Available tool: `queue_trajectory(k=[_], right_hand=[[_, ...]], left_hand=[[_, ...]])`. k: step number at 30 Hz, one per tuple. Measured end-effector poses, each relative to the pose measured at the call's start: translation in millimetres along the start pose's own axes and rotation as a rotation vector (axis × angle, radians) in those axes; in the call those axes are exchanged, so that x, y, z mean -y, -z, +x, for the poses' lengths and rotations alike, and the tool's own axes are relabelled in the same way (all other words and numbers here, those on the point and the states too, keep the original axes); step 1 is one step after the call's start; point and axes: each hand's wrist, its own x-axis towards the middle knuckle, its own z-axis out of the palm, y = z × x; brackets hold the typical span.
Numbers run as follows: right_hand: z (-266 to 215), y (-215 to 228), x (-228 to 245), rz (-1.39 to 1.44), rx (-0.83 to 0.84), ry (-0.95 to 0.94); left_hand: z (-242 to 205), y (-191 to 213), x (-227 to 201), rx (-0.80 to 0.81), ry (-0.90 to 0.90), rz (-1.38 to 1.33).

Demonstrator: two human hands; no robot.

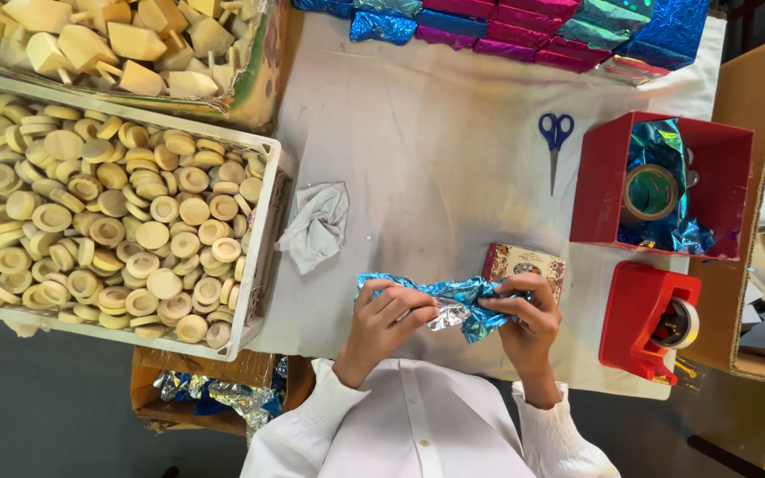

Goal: The person retrieves a sheet of blue and silver foil from a cardboard box and unfolds it on a table. They then place a small rectangular box onto the foil and proceed to wrap the box by folding the foil over its sides and edges.

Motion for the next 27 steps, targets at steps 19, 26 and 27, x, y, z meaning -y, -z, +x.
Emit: queue_trajectory(k=[19, 26, 27], right_hand=[[-5.3, 0.6, 5.0, -0.097, -0.045, 0.098], [-1.0, 3.6, 5.9, -0.145, -0.037, 0.139], [0.3, 4.1, 7.3, -0.146, -0.037, 0.139]], left_hand=[[8.5, -4.9, -29.7, 0.069, 0.161, -0.031], [44.4, 12.4, -42.8, 0.145, 0.152, -0.062], [40.9, 10.3, -43.1, 0.144, 0.151, -0.062]])
